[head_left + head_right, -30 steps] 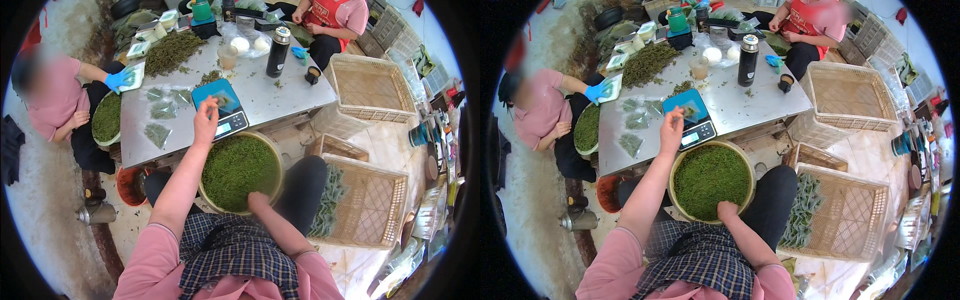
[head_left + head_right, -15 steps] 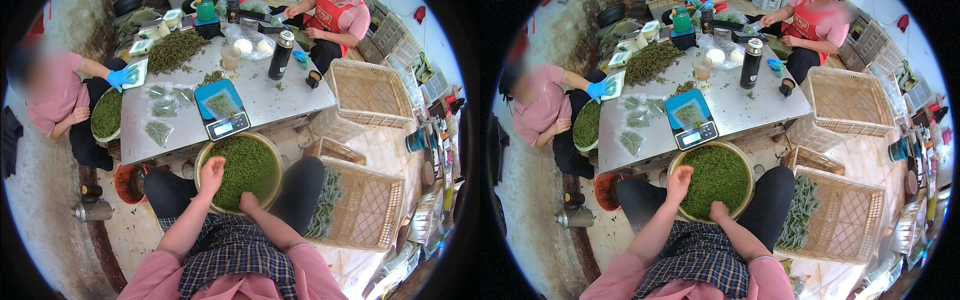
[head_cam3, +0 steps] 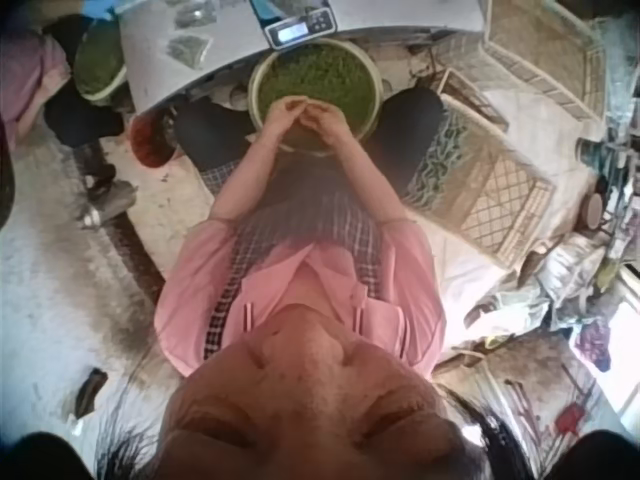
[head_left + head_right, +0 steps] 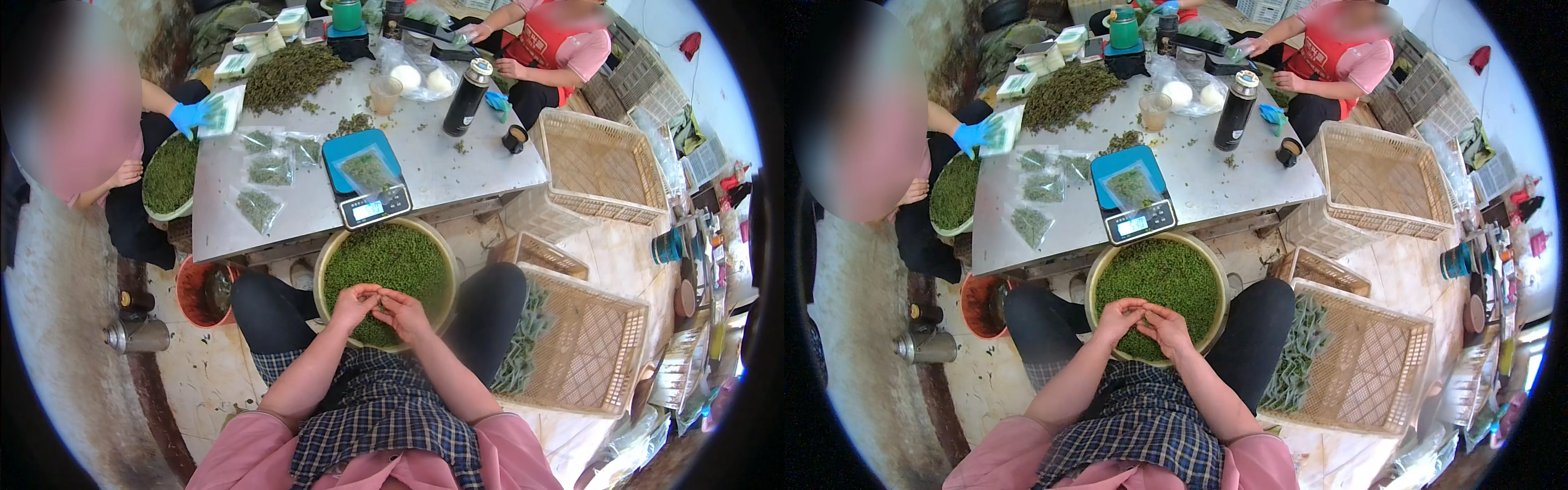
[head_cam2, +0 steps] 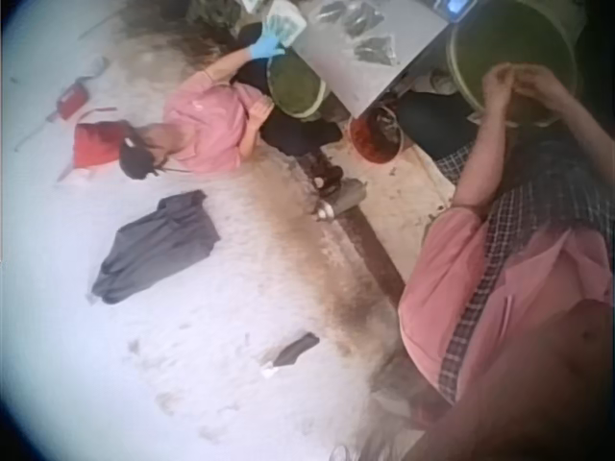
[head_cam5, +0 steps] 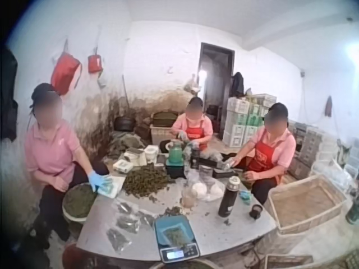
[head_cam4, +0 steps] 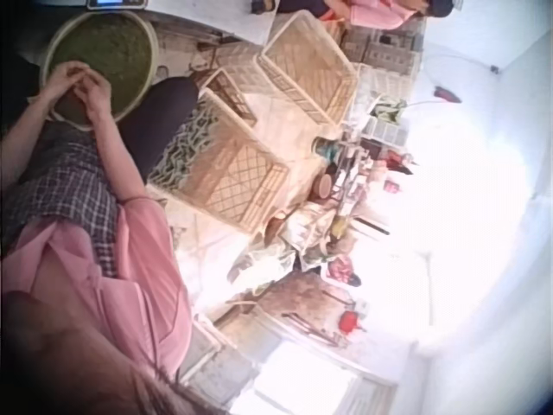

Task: The person sorts green tea leaves by hand from a large bowl, removes debris, and places portions into small plastic bags on a digital scale. They then transfer the filled bags into a nearby basket. Other workers are visible in the background performing similar tasks.

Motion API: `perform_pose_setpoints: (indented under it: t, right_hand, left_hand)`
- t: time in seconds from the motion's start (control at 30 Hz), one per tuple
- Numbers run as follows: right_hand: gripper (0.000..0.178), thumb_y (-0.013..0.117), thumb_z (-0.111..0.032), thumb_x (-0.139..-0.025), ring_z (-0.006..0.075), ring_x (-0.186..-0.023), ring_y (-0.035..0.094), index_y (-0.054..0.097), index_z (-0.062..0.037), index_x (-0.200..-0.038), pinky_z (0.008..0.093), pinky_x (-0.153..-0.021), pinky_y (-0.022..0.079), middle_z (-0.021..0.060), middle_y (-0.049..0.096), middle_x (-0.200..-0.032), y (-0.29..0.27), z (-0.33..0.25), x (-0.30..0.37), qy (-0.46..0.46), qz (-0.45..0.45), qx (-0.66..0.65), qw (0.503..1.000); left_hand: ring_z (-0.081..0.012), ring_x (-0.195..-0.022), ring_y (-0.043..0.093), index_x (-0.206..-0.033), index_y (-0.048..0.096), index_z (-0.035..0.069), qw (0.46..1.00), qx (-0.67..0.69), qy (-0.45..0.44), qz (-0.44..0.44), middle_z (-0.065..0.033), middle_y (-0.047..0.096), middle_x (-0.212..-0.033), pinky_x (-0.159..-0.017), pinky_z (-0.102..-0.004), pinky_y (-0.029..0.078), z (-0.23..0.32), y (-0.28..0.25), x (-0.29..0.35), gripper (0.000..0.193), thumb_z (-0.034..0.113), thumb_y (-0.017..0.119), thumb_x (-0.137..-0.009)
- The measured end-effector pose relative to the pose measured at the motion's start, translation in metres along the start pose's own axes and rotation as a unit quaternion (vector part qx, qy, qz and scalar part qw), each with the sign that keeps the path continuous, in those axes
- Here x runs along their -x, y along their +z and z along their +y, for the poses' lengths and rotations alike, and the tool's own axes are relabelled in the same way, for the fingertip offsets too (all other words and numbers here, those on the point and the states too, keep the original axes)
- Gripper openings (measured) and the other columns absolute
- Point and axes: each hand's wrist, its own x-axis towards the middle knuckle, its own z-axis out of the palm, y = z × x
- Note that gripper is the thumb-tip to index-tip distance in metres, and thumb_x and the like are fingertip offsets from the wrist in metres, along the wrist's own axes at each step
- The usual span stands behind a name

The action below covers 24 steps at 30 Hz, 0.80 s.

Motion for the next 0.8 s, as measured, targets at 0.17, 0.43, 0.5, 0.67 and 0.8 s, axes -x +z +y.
perform_pose_setpoints:
  t: [0.17,0.43,0.5,0.67,0.8]
  right_hand:
    - [0.024,0.064,-0.008,-0.084,0.0205,-0.092,0.064,0.064,-0.0008,-0.107,0.0312,-0.079,0.054,0.0140,0.065,-0.101,0.006,-0.006,0.010,-0.175,0.095,0.378,0.904]
    - [0.017,0.070,-0.010,-0.077,0.0239,-0.078,0.062,0.070,-0.0053,-0.093,0.0334,-0.069,0.049,0.0108,0.064,-0.091,0.071,-0.101,-0.020,-0.513,0.190,0.446,0.708]
    - [0.014,0.071,-0.010,-0.077,0.0226,-0.075,0.060,0.070,-0.0051,-0.090,0.0342,-0.067,0.049,0.0103,0.062,-0.085,0.088,-0.120,-0.039,-0.523,0.230,0.435,0.696]
    - [0.013,0.073,-0.014,-0.076,0.0196,-0.067,0.059,0.070,-0.0046,-0.084,0.0320,-0.064,0.048,0.0078,0.059,-0.075,0.106,-0.135,-0.062,-0.523,0.280,0.515,0.618]
    - [0.015,0.074,-0.017,-0.074,0.0210,-0.068,0.059,0.070,-0.0057,-0.084,0.0331,-0.065,0.048,0.0069,0.059,-0.075,0.104,-0.134,-0.066,-0.554,0.247,0.410,0.681]
  left_hand:
    - [-0.0147,-0.090,0.063,-0.106,0.063,0.000,0.994,-0.060,0.067,0.059,-0.0085,0.066,-0.098,-0.075,-0.0274,0.051,-0.010,-0.005,-0.002,0.021,0.004,0.062,-0.085]
    - [-0.0159,-0.096,0.063,-0.105,0.064,0.001,0.982,-0.112,0.107,0.108,-0.0083,0.066,-0.104,-0.079,-0.0269,0.051,0.002,-0.006,0.005,0.020,0.001,0.058,-0.085]
    - [-0.0154,-0.096,0.063,-0.105,0.064,0.000,0.986,-0.082,0.103,0.106,-0.0085,0.066,-0.104,-0.079,-0.0263,0.051,0.006,-0.002,0.006,0.020,0.001,0.058,-0.086]
    - [-0.0139,-0.092,0.063,-0.105,0.064,0.000,0.988,-0.055,0.106,0.096,-0.0081,0.066,-0.101,-0.078,-0.0250,0.050,0.015,-0.004,0.006,0.019,0.000,0.056,-0.088]
    - [-0.0119,-0.087,0.063,-0.104,0.064,0.000,0.988,-0.043,0.101,0.104,-0.0073,0.067,-0.097,-0.076,-0.0243,0.050,0.019,-0.005,0.007,0.017,0.001,0.056,-0.089]
